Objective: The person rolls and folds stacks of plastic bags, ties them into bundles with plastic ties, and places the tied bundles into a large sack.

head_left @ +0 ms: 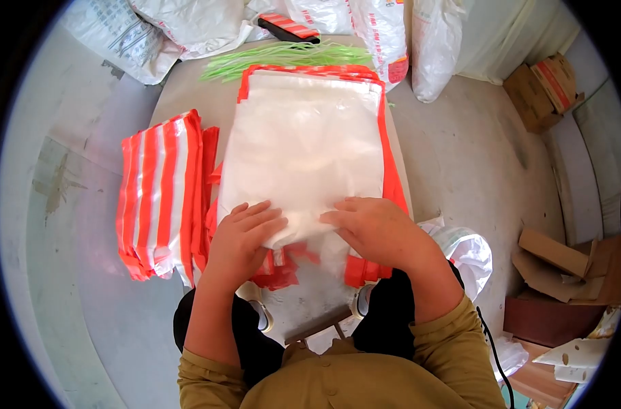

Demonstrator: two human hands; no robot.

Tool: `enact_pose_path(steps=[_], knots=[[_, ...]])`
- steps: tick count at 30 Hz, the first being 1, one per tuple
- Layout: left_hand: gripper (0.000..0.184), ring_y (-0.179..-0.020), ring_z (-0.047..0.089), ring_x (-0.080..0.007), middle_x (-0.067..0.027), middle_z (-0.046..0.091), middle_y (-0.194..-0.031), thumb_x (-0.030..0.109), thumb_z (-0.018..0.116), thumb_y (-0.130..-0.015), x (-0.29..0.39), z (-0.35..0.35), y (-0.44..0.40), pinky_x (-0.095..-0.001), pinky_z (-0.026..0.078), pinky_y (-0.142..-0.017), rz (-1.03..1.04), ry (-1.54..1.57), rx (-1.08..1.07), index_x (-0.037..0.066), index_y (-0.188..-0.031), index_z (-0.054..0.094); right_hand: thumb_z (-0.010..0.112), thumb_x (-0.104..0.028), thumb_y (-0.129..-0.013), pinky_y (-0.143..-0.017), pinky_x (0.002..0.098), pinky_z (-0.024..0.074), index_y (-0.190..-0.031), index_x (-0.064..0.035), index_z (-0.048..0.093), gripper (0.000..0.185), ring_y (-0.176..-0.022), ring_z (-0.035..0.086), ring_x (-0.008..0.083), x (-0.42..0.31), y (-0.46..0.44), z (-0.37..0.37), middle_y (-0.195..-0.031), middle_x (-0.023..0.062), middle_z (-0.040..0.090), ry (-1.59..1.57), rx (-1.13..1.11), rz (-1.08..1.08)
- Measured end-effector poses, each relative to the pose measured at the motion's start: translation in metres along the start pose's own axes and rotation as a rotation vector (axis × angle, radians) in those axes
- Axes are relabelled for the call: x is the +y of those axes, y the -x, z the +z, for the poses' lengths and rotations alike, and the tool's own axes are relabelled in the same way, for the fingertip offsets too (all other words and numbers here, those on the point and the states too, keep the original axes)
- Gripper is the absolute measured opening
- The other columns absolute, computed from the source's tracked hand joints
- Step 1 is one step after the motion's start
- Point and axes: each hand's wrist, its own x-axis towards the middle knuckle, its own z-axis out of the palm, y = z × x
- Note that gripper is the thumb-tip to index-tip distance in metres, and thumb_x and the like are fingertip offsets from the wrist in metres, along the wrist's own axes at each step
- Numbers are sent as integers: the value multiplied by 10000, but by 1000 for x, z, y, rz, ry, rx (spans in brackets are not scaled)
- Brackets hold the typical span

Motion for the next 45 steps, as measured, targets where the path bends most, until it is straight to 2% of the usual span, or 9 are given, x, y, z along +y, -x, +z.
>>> enact_pose_path(steps=[7,10,18,25,28,31,37,43,45], knots=[[268,-1035,669,-300,-129,714,-1045,-22,721,-773,-3,-3,7,-348,527,-880,-212,310,-26,18,-1037,703,579,-136,-945,-748,426,502,-1092,-55,666,189,-867,627,361,13,-2,-12,-961,158,660,-159,-170,50],[185,-898,655,-252,-112,696,-969,24,714,-818,-6,0,3,-333,511,-798,-363,453,-20,7,-1002,703,569,-162,-955,-731,431,494,-1050,-36,651,178,-816,612,363,33,-11,2,-904,164,646,-148,0,-74],[266,-754,576,-108,-43,644,-800,232,661,-956,-9,18,-10,-285,472,-679,-759,464,39,-31,-943,695,614,-237,-897,-691,407,470,-841,45,613,288,-707,575,290,37,-49,-5,-751,180,603,-263,-22,257],[382,-673,620,-177,-111,669,-712,327,647,-937,-8,21,-21,-327,485,-664,-874,463,90,-48,-949,722,713,-236,-828,-778,331,501,-1067,-9,653,334,-839,623,229,34,-43,-3,-889,110,662,-394,231,376],[390,-679,627,-181,-115,676,-719,332,648,-937,-5,19,-24,-329,488,-668,-902,472,91,-51,-954,723,762,-273,-780,-857,394,516,-1165,-44,648,462,-933,669,282,52,-26,-2,-1001,141,690,-495,248,368],[390,-680,627,-181,-111,680,-724,332,648,-938,-8,20,-24,-327,491,-673,-923,482,101,-50,-961,726,724,-227,-815,-837,378,514,-1156,-30,648,401,-920,662,263,53,-5,-10,-986,152,687,-526,204,396],[401,-675,627,-171,-104,683,-737,337,645,-951,-8,19,-26,-312,498,-671,-935,463,82,-54,-980,729,617,-122,-956,-709,270,455,-977,13,652,141,-775,522,85,77,13,-2,-801,-5,575,-656,96,375],[427,-667,633,-171,-109,693,-744,355,639,-964,-10,24,-26,-309,503,-659,-934,467,119,-63,-980,729,623,-210,-971,-602,283,383,-869,21,633,253,-681,419,65,82,11,-12,-702,-48,464,-544,-69,453],[433,-670,639,-175,-116,698,-745,362,636,-968,-12,26,-25,-312,504,-659,-923,470,125,-61,-974,732,616,-263,-956,-634,312,433,-917,23,649,290,-682,496,120,91,11,-7,-714,32,542,-537,-92,442]])
